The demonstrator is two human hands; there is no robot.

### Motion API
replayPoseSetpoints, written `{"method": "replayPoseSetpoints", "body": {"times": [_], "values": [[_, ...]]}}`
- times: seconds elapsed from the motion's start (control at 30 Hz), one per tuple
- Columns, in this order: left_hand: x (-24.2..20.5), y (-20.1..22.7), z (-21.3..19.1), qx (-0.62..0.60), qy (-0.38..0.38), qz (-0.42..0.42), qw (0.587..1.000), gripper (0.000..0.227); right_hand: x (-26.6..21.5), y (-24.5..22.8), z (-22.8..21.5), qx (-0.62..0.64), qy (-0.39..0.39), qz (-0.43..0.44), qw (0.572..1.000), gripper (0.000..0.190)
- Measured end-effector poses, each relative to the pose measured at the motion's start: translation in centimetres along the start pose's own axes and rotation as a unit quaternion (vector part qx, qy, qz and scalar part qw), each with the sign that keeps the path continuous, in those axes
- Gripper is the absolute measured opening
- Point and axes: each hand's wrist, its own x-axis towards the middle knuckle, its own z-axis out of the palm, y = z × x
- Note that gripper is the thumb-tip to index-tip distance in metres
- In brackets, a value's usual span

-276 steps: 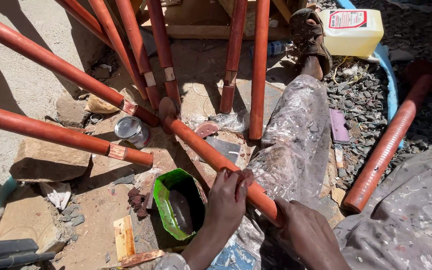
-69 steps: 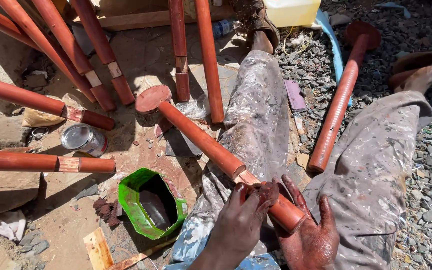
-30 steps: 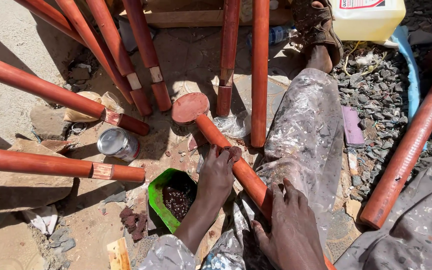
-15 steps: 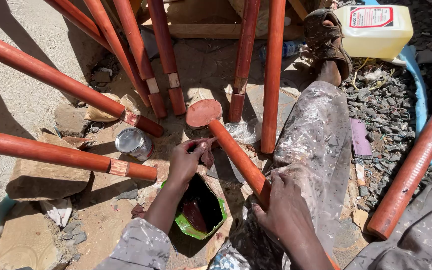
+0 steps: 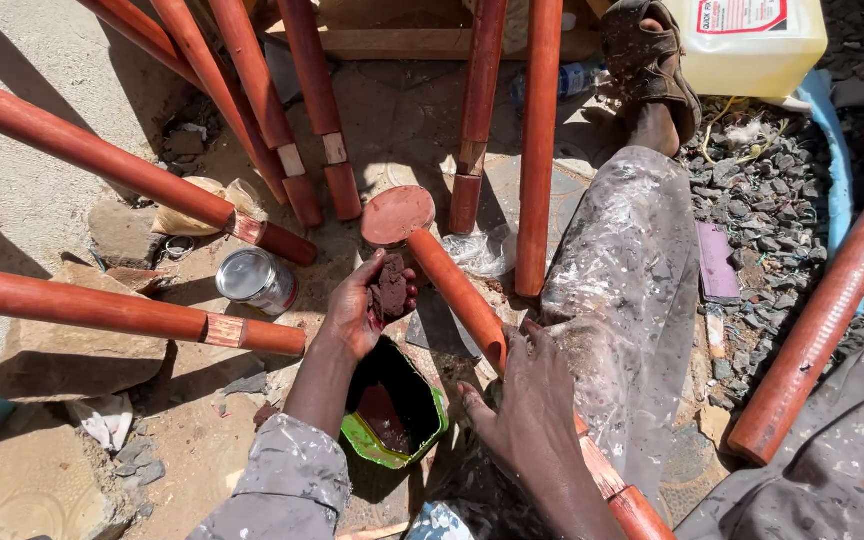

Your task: Sanding wooden furniture legs with sandpaper to smooth the surface

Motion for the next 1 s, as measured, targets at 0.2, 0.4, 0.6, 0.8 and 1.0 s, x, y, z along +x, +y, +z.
{"method": "replayPoseSetpoints", "body": {"times": [0.2, 0.4, 0.6, 0.8, 1.0], "values": [[-8.9, -0.4, -2.4, 0.015, -0.004, 0.078, 0.997, 0.029, -3.1, -4.5, -0.3, 0.17, -0.016, -0.083, 0.982, 0.062], [-11.7, -3.1, -2.1, -0.001, 0.157, 0.121, 0.98, 0.056, -6.2, -6.2, 2.7, 0.092, -0.015, -0.082, 0.992, 0.074], [-10.0, -5.5, -2.7, -0.041, 0.245, 0.118, 0.961, 0.045, -8.0, -5.1, 5.5, 0.113, -0.099, -0.061, 0.987, 0.116], [-8.3, -7.7, -3.7, -0.045, 0.339, 0.219, 0.914, 0.037, -7.7, -4.7, 5.3, 0.127, -0.123, -0.049, 0.983, 0.116], [-8.8, -7.7, -3.0, 0.012, 0.301, 0.263, 0.917, 0.04, -7.6, -4.8, 4.1, 0.156, -0.151, -0.022, 0.976, 0.118]]}}
